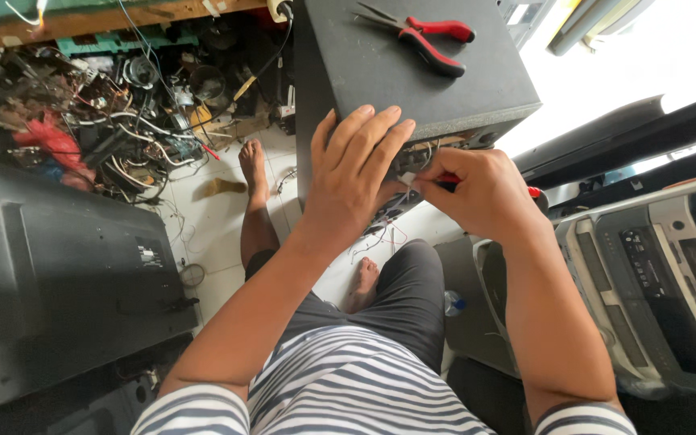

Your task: The person works on the back of a black electronic device, using a screwdriver to tighten screws on the rear panel. They then use pliers to cut and adjust wires connected to the device's ports.

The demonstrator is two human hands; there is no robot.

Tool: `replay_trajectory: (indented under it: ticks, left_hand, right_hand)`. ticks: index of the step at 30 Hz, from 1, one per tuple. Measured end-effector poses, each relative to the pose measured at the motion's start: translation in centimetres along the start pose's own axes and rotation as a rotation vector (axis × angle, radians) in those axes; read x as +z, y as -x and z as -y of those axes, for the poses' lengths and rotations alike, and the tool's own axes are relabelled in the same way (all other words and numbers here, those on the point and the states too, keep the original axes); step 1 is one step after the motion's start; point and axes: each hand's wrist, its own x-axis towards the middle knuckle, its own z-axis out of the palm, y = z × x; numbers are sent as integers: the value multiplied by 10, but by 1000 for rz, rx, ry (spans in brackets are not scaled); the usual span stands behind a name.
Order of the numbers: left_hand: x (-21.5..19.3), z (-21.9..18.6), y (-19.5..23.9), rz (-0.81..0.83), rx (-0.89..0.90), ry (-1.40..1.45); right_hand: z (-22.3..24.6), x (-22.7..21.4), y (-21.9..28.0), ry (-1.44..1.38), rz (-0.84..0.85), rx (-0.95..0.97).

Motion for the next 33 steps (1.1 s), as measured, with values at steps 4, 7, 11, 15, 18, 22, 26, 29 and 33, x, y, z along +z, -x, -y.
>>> replay_trajectory:
  ticks: [4,7,11,15,18,22,26,29,33]
  left_hand:
    - [-4,2,1,116,19,8]
    - [-10,4,2,139,41,44]
    - [-18,11,2,126,103,174]
    - [-18,-2,7,-76,110,236]
    - [-26,-21,14,-256,137,244]
    - [-56,-59,30,130,-338,786]
    - [-69,-62,39,450,-471,897]
    - [-55,-37,64,173,-710,936]
    - [-102,55,-38,59,-1126,1181]
  right_hand:
    - [-1,1,7,15,-47,22]
    - [-12,6,21,-7,-79,63]
    - [-12,6,44,-206,-62,208]
    - [0,19,64,-506,-178,212]
    - [12,24,72,-732,-396,145]
    - [53,28,70,-1308,-647,177]
    - [75,31,40,-1409,-597,215]
    - [59,15,5,-840,-423,-76]
    - [51,-28,-55,-107,-468,333]
